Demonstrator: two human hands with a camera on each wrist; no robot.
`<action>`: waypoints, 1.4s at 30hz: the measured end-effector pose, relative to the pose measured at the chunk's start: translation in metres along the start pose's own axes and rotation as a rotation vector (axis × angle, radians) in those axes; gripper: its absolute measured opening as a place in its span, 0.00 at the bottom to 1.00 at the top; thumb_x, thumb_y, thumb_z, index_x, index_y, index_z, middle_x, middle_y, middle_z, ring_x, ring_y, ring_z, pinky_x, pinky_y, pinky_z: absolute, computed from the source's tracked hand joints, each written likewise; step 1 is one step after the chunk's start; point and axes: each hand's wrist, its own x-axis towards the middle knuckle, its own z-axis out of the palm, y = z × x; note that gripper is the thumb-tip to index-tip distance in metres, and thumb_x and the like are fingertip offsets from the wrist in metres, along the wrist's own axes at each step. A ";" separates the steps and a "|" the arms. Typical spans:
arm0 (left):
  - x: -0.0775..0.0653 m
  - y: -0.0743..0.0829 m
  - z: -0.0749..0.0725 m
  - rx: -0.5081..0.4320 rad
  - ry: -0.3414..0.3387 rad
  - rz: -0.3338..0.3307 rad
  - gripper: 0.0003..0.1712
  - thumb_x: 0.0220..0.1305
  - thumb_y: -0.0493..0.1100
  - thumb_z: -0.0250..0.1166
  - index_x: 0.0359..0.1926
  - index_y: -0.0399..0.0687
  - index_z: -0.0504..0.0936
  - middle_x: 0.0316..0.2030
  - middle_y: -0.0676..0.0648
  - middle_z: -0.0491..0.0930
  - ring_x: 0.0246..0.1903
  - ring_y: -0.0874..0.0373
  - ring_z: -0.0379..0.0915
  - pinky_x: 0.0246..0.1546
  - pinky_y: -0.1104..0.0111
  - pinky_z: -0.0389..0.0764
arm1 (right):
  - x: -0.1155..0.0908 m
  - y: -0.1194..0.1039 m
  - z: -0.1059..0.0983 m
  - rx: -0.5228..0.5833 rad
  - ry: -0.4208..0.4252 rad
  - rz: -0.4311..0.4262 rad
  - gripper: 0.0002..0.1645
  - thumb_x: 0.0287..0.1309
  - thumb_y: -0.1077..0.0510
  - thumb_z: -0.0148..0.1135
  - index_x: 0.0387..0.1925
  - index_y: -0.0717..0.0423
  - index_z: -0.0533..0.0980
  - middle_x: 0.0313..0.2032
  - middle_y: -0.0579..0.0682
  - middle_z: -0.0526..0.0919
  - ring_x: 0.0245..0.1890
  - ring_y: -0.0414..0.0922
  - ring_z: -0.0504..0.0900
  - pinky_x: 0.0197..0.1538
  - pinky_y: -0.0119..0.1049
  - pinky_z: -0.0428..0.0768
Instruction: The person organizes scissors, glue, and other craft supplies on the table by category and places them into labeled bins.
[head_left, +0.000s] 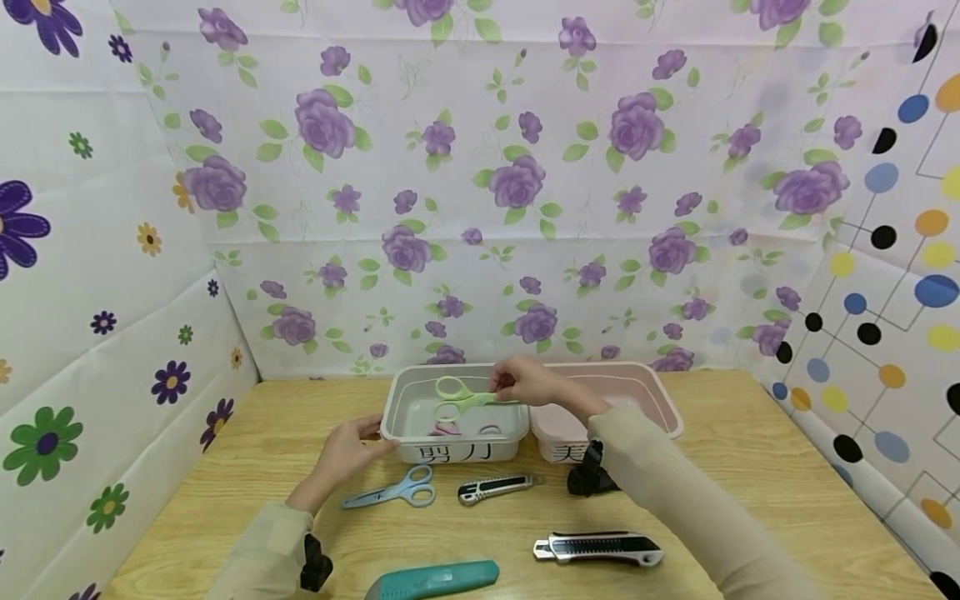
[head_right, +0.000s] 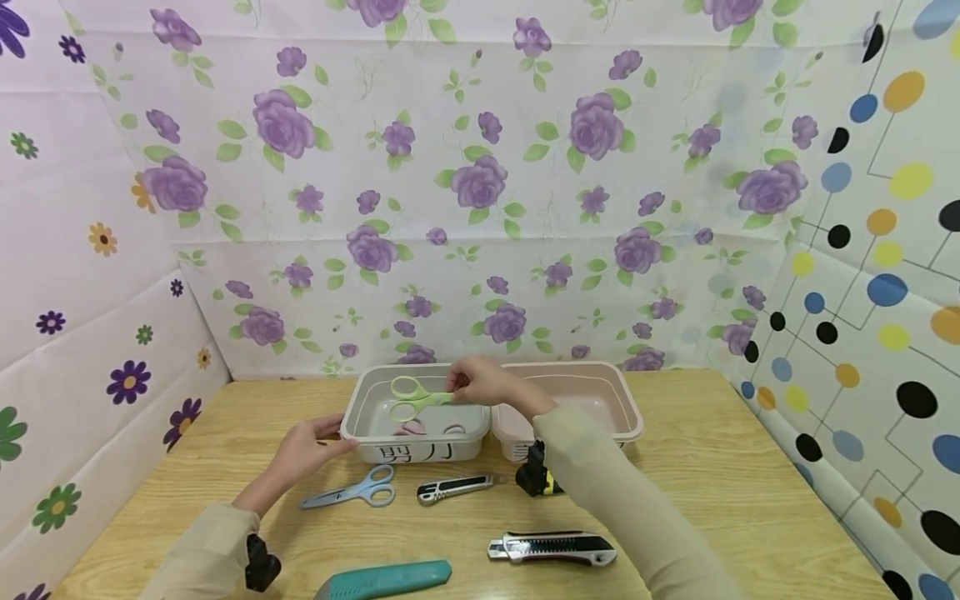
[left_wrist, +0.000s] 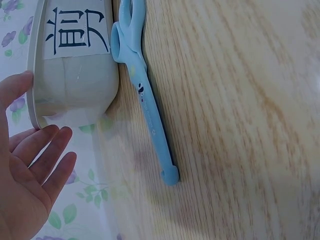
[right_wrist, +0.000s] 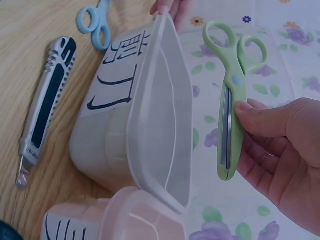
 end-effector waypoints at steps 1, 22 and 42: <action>0.000 0.000 0.000 -0.001 0.001 0.002 0.34 0.52 0.47 0.68 0.56 0.33 0.72 0.46 0.37 0.78 0.44 0.46 0.76 0.41 0.57 0.78 | 0.001 0.000 0.001 0.000 0.004 0.004 0.02 0.52 0.69 0.61 0.29 0.66 0.76 0.25 0.51 0.78 0.25 0.36 0.73 0.31 0.27 0.73; 0.001 -0.002 0.001 0.009 0.005 0.001 0.34 0.51 0.47 0.69 0.56 0.33 0.72 0.46 0.38 0.79 0.43 0.48 0.76 0.41 0.58 0.78 | 0.020 0.011 0.031 0.048 0.083 0.078 0.02 0.52 0.68 0.61 0.30 0.65 0.77 0.27 0.52 0.80 0.27 0.39 0.76 0.33 0.27 0.75; 0.000 -0.001 0.001 0.003 0.003 -0.009 0.34 0.52 0.47 0.69 0.57 0.33 0.71 0.46 0.37 0.78 0.44 0.47 0.76 0.41 0.57 0.77 | 0.025 0.018 0.041 0.009 0.100 0.102 0.02 0.52 0.68 0.61 0.27 0.62 0.78 0.26 0.51 0.81 0.27 0.38 0.77 0.32 0.26 0.74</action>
